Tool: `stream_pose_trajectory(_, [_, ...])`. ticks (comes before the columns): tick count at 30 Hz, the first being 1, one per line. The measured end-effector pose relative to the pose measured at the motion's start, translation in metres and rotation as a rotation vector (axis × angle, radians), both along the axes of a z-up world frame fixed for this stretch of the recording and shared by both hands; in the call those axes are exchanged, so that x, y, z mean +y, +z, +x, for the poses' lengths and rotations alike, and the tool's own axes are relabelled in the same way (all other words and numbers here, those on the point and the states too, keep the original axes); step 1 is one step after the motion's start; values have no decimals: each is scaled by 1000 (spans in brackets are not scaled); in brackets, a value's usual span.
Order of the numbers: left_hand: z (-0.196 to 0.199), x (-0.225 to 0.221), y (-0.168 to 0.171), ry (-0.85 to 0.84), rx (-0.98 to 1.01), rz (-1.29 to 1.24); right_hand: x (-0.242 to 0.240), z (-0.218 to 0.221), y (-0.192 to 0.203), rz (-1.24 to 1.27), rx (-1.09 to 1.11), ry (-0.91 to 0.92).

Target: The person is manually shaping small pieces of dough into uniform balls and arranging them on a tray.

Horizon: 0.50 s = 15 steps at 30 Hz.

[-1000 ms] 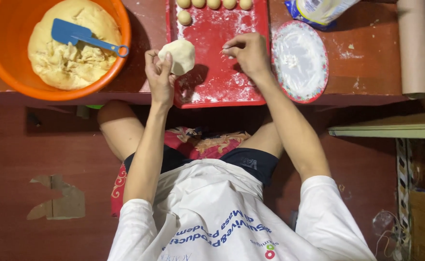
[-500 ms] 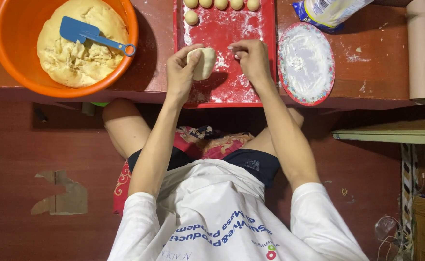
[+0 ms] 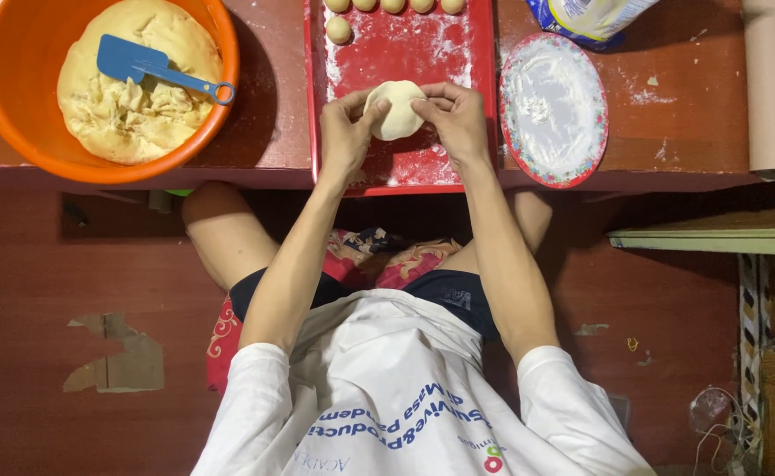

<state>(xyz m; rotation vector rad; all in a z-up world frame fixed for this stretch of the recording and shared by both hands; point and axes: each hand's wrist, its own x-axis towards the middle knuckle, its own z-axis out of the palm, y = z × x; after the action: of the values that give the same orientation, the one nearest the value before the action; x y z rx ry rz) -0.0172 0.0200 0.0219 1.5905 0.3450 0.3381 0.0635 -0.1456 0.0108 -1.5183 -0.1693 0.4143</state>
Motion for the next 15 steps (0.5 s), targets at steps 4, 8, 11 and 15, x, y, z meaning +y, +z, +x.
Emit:
stream_pose_trajectory(4, [0, 2, -16, 24, -12, -84, 5, -1, 0, -87, 7, -90])
stream_pose_trajectory(8, [2, 2, -17, 34, -66, -196, 7, -3, 6, -32, 74, -100])
stream_pose_trajectory(11, [-1, 3, -5, 7, 0, -183, 10, -1, 4, -37, 27, -81])
stream_pose_trajectory(15, [3, 5, -29, 23, -61, -190, 12, 1, 3, -198, -250, -150])
